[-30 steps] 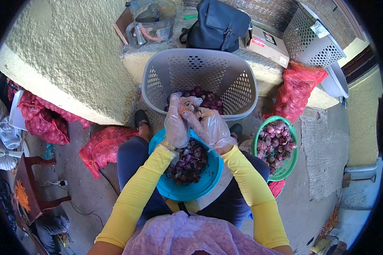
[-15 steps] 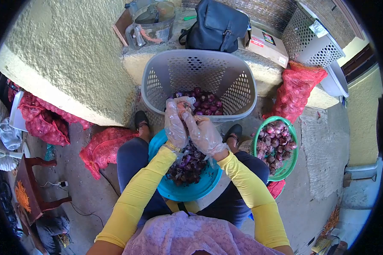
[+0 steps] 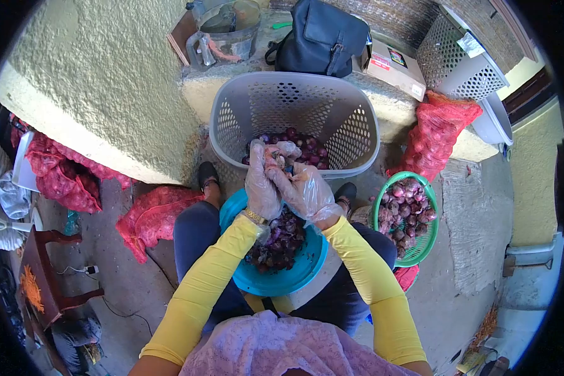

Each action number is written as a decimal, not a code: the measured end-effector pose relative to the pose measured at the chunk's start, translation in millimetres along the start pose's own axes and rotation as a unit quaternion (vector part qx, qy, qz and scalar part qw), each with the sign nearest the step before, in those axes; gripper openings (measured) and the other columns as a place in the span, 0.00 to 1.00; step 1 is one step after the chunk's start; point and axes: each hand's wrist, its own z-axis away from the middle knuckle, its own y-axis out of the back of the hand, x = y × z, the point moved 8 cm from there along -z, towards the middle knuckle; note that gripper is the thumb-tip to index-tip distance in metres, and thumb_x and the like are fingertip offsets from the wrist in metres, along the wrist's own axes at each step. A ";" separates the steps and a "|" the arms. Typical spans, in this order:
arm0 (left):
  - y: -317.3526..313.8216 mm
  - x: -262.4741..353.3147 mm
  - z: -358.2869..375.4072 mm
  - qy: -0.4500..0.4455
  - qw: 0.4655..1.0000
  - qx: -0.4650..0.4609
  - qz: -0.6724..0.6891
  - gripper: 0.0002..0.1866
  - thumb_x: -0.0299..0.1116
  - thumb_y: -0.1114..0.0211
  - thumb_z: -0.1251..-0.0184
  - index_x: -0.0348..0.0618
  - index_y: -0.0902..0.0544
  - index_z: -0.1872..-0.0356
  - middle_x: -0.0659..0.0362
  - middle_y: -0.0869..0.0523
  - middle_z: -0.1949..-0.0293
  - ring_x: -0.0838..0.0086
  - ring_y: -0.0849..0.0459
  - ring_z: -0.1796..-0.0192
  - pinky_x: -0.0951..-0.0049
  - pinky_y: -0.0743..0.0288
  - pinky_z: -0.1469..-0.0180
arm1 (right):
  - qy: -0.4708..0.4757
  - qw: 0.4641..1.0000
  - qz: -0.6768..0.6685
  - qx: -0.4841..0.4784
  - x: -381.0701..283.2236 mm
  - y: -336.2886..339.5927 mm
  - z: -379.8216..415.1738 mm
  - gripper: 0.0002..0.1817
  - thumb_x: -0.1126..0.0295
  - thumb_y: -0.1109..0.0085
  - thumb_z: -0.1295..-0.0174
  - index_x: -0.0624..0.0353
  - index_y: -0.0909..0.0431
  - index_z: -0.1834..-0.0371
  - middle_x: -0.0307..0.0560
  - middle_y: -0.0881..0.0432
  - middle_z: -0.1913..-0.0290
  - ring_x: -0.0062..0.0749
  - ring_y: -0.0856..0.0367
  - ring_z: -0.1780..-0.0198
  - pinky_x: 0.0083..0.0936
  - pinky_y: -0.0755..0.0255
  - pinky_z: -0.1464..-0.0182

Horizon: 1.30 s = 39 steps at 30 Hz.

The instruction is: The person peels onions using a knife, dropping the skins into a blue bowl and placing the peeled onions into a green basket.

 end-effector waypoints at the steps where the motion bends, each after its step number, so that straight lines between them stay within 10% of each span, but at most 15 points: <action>1: -0.5 -0.3 0.2 -0.001 1.000 0.000 0.000 0.34 0.63 0.58 0.15 0.39 0.19 0.51 0.52 0.15 0.47 0.61 0.17 0.41 0.58 0.28 0.30 | -0.027 0.999 -0.036 -0.010 4.7 -5.2 0.4 0.21 0.56 0.37 0.24 0.68 0.15 0.57 0.58 0.13 0.70 0.41 0.16 0.72 0.35 0.25 0.64; 5: 2.7 0.5 -0.5 -0.047 0.999 0.017 -0.011 0.31 0.60 0.55 0.14 0.39 0.19 0.51 0.52 0.15 0.47 0.62 0.18 0.41 0.59 0.27 0.31 | -0.001 0.958 -0.286 0.015 -1.5 -26.2 7.4 0.19 0.59 0.40 0.21 0.68 0.15 0.57 0.55 0.13 0.69 0.29 0.18 0.68 0.30 0.25 0.62; 8: 2.5 -4.9 -5.6 -0.042 0.997 -0.001 0.070 0.31 0.60 0.54 0.15 0.39 0.17 0.48 0.53 0.14 0.47 0.65 0.17 0.43 0.60 0.24 0.34 | 0.095 0.987 -0.128 0.018 -2.1 -20.8 3.3 0.17 0.61 0.41 0.20 0.68 0.15 0.57 0.50 0.12 0.67 0.24 0.20 0.66 0.28 0.26 0.60; 14: 6.6 -2.0 -0.8 0.061 0.987 0.062 0.135 0.31 0.62 0.54 0.16 0.41 0.19 0.47 0.54 0.16 0.49 0.61 0.16 0.45 0.55 0.22 0.36 | 0.011 0.973 -0.231 -0.005 4.4 -14.9 2.9 0.15 0.65 0.42 0.20 0.69 0.16 0.55 0.33 0.15 0.65 0.17 0.24 0.66 0.24 0.27 0.62; 17: 27.3 -4.2 -12.3 0.095 0.976 0.077 0.181 0.31 0.62 0.54 0.15 0.43 0.20 0.43 0.54 0.18 0.53 0.60 0.17 0.49 0.51 0.18 0.43 | 0.028 0.971 -0.237 -0.003 -4.6 15.5 5.7 0.15 0.62 0.35 0.25 0.66 0.13 0.52 0.45 0.13 0.71 0.15 0.23 0.64 0.26 0.26 0.63; 19: 30.8 -1.1 -18.9 0.117 0.972 0.040 0.202 0.28 0.60 0.51 0.16 0.43 0.20 0.42 0.55 0.18 0.56 0.61 0.17 0.50 0.51 0.18 0.44 | 0.060 0.975 -0.216 0.003 -10.1 36.8 11.1 0.15 0.62 0.33 0.28 0.65 0.15 0.53 0.49 0.13 0.71 0.23 0.18 0.67 0.29 0.23 0.62; 22: 38.1 6.0 -20.2 0.119 0.970 -0.001 0.214 0.28 0.58 0.50 0.15 0.41 0.21 0.42 0.54 0.17 0.57 0.62 0.17 0.53 0.51 0.18 0.42 | 0.081 0.992 0.057 -0.075 -21.3 48.3 22.6 0.14 0.60 0.38 0.28 0.61 0.21 0.62 0.58 0.14 0.67 0.60 0.14 0.65 0.46 0.22 0.61; 28: 25.6 26.1 -11.1 0.100 0.984 0.049 0.136 0.30 0.58 0.53 0.13 0.37 0.22 0.41 0.48 0.15 0.49 0.59 0.13 0.48 0.54 0.15 0.39 | 0.287 0.948 0.140 0.000 -18.8 45.2 36.4 0.14 0.59 0.44 0.24 0.60 0.20 0.54 0.57 0.18 0.73 0.62 0.18 0.71 0.52 0.26 0.67; 34: 26.3 26.1 -13.8 0.108 0.982 0.030 0.153 0.31 0.59 0.51 0.15 0.35 0.22 0.44 0.44 0.15 0.44 0.54 0.13 0.41 0.54 0.15 0.36 | 0.106 0.987 0.074 -0.096 -19.8 45.4 27.2 0.24 0.48 0.39 0.27 0.61 0.11 0.65 0.58 0.15 0.74 0.59 0.16 0.71 0.48 0.23 0.66; 39: 21.3 29.1 -13.8 0.121 0.973 0.021 0.197 0.27 0.55 0.44 0.16 0.35 0.21 0.46 0.44 0.16 0.45 0.50 0.16 0.37 0.48 0.20 0.30 | 0.135 0.970 0.172 -0.107 -27.9 42.9 28.1 0.29 0.42 0.35 0.32 0.62 0.11 0.70 0.61 0.15 0.75 0.59 0.14 0.69 0.50 0.23 0.65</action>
